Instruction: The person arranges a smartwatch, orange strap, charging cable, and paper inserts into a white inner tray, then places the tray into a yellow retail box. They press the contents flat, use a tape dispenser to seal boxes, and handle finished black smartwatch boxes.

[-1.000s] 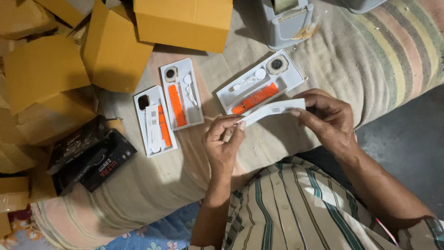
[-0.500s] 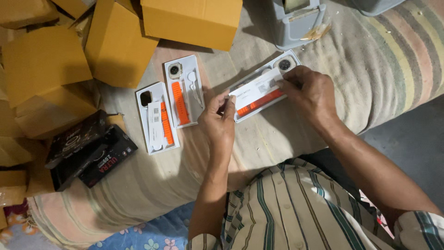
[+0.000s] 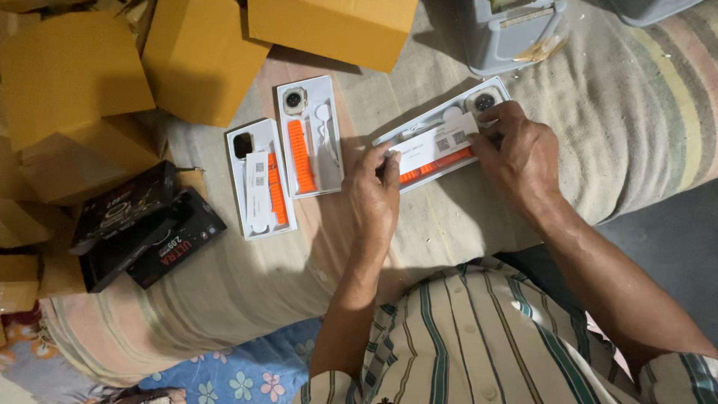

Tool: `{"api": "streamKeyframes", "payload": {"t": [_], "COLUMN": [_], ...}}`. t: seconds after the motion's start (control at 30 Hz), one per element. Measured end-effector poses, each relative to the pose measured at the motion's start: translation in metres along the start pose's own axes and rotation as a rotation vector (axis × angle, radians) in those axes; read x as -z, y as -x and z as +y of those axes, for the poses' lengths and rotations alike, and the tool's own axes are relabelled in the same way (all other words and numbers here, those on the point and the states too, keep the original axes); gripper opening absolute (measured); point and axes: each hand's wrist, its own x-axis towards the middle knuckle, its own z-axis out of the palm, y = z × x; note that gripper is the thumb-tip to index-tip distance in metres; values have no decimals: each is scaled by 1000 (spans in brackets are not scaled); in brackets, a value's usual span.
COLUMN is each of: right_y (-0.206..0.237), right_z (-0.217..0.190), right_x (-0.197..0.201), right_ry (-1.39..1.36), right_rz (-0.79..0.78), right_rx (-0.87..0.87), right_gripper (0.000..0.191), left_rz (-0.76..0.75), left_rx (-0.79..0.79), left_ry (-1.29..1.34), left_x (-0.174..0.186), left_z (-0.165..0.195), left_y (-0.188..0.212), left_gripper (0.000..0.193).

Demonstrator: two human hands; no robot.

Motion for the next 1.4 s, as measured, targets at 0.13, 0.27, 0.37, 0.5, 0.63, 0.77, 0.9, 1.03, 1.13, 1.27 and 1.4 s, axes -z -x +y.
{"api": "streamKeyframes", "payload": {"t": [0.13, 0.27, 0.37, 0.5, 0.63, 0.77, 0.9, 1.03, 1.13, 1.27, 1.4], "right_y": [0, 1, 1, 3, 18, 34, 53, 64, 66, 68, 70], "right_z": [1, 0, -2, -8, -5, 11, 25, 30, 34, 38, 40], "right_x": [0, 2, 3, 8, 21, 25, 22, 12, 10, 12, 12], "right_ry": [-14, -40, -20, -64, -84, -133, -191, -189, -147, -141, -154], "right_rz": [-8, 1, 56, 31, 38, 156, 200, 290, 320, 315, 318], "right_rx": [-5, -3, 70, -20, -140, -53, -88, -24, 48, 99, 166], "right_gripper": [27, 29, 30, 34, 34, 24, 19, 15, 12, 12, 17], "left_rz": [13, 27, 58, 82, 114, 100, -34, -62, -60, -58, -86], "left_rx": [3, -56, -18, 28, 15, -329, -439, -490, -469, -426, -398], "left_ry": [-27, 4, 22, 57, 77, -193, -239, -306, -326, -338, -270], "left_x": [1, 3, 6, 15, 27, 32, 19, -4, -19, -28, -31], "left_z": [-2, -2, -1, 1, -1, 0, 15, 29, 34, 35, 37], "left_y": [-3, -3, -1, 13, 29, 26, 12, -7, -12, -7, -2], "left_gripper": [23, 23, 23, 20, 24, 40, 42, 32, 28, 28, 29]}}
